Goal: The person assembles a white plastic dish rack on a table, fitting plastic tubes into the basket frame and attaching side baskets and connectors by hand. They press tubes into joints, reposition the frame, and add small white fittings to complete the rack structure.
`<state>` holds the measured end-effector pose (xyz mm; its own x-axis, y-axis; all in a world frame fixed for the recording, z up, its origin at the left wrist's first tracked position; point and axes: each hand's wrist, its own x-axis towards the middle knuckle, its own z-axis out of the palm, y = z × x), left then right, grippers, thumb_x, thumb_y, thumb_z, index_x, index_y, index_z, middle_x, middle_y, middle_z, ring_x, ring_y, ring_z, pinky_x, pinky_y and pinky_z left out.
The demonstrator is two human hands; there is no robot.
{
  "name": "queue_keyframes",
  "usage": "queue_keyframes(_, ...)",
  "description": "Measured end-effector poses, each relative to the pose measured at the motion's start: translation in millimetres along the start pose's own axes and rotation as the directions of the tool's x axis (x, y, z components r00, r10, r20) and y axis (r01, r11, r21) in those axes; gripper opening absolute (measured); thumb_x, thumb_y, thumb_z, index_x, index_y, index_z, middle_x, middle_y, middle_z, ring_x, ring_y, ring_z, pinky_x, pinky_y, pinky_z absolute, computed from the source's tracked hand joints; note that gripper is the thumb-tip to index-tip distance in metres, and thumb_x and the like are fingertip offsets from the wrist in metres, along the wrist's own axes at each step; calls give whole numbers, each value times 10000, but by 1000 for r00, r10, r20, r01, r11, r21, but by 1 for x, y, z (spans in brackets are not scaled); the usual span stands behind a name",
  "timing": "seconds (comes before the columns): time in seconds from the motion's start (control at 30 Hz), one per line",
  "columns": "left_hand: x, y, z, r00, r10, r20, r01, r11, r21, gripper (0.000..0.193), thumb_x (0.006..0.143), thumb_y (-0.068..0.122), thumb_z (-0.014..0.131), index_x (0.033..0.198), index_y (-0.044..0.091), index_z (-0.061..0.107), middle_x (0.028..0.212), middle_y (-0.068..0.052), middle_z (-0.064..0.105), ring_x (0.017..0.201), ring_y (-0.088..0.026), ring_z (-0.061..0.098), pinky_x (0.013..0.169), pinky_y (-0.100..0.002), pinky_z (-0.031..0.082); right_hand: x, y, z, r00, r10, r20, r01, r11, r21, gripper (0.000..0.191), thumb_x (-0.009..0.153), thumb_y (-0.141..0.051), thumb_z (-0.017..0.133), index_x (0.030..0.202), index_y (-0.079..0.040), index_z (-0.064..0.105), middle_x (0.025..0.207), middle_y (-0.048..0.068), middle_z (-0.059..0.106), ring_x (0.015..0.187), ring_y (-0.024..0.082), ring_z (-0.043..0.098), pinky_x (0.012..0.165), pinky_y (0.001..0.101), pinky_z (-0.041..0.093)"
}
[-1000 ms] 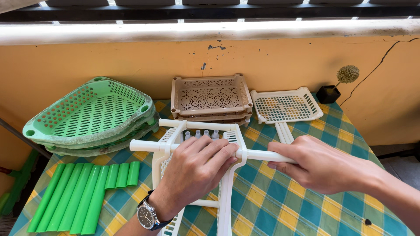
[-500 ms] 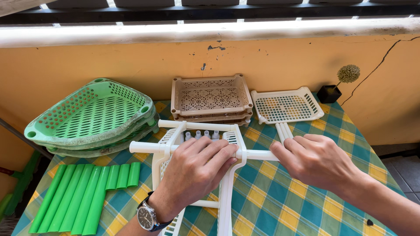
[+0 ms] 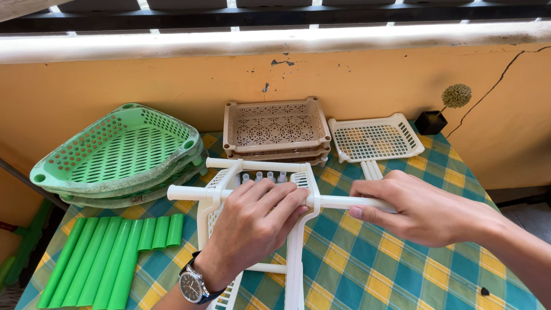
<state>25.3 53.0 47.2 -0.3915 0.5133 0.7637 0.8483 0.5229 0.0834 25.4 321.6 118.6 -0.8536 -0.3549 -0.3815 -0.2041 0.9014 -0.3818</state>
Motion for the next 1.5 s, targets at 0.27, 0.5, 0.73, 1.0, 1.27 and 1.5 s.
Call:
queue_keyframes(0.27, -1, 1, -1, 1000, -3, 5, 3, 1000, -8, 244, 894, 167, 770, 1098, 55, 699, 1029, -59, 726, 827, -228, 654, 699, -382, 505, 2, 18, 20, 935, -287, -207, 257, 953, -160, 287, 963, -365, 620, 860, -98, 641, 505, 144, 542, 496, 345, 525, 509, 472, 391)
queue_keyframes(0.5, 0, 1, -1, 1000, -4, 5, 4, 1000, -11, 239, 899, 168, 771, 1095, 55, 694, 1032, -60, 727, 824, -228, 653, 695, -382, 503, 8, 20, 28, 725, -579, -373, 420, 800, -428, 248, 879, -272, 699, 813, -61, 589, 553, 116, 570, 444, 339, 588, 424, 471, 432)
queue_keyframes(0.73, -1, 1, -1, 1000, -3, 8, 3, 1000, -19, 236, 902, 165, 770, 1095, 53, 694, 1029, -62, 725, 820, -232, 651, 700, -383, 507, 8, 28, 37, 507, -766, -396, 278, 580, -766, 265, 868, -268, 732, 754, -64, 607, 584, 29, 600, 525, 214, 630, 493, 369, 494)
queue_keyframes(1.0, -1, 2, -2, 1000, -4, 4, 4, 1000, -21, 230, 909, 171, 772, 1093, 56, 694, 1024, -61, 722, 824, -228, 655, 688, -379, 498, 7, 29, 38, 468, -822, -324, 80, 405, -911, 255, 873, -233, 768, 753, -50, 637, 555, 15, 553, 505, 181, 590, 465, 327, 460)
queue_keyframes(1.27, -1, 2, -2, 1000, -6, 8, 6, 1000, -11, 237, 903, 169, 771, 1095, 54, 693, 1026, -61, 722, 827, -230, 655, 692, -381, 501, -6, 28, 20, 850, -368, -377, 300, 926, -227, 276, 962, -374, 626, 946, -101, 663, 585, 42, 580, 547, 234, 617, 549, 384, 452)
queue_keyframes(1.5, -1, 1, -1, 1000, -4, -1, 4, 1000, -20, 232, 909, 176, 774, 1094, 63, 691, 1034, -57, 720, 835, -231, 655, 706, -384, 509, -12, 32, 14, 994, -5, -113, 1, 999, -38, 295, 1002, -366, 527, 908, -119, 658, 516, 160, 466, 501, 307, 490, 563, 446, 404)
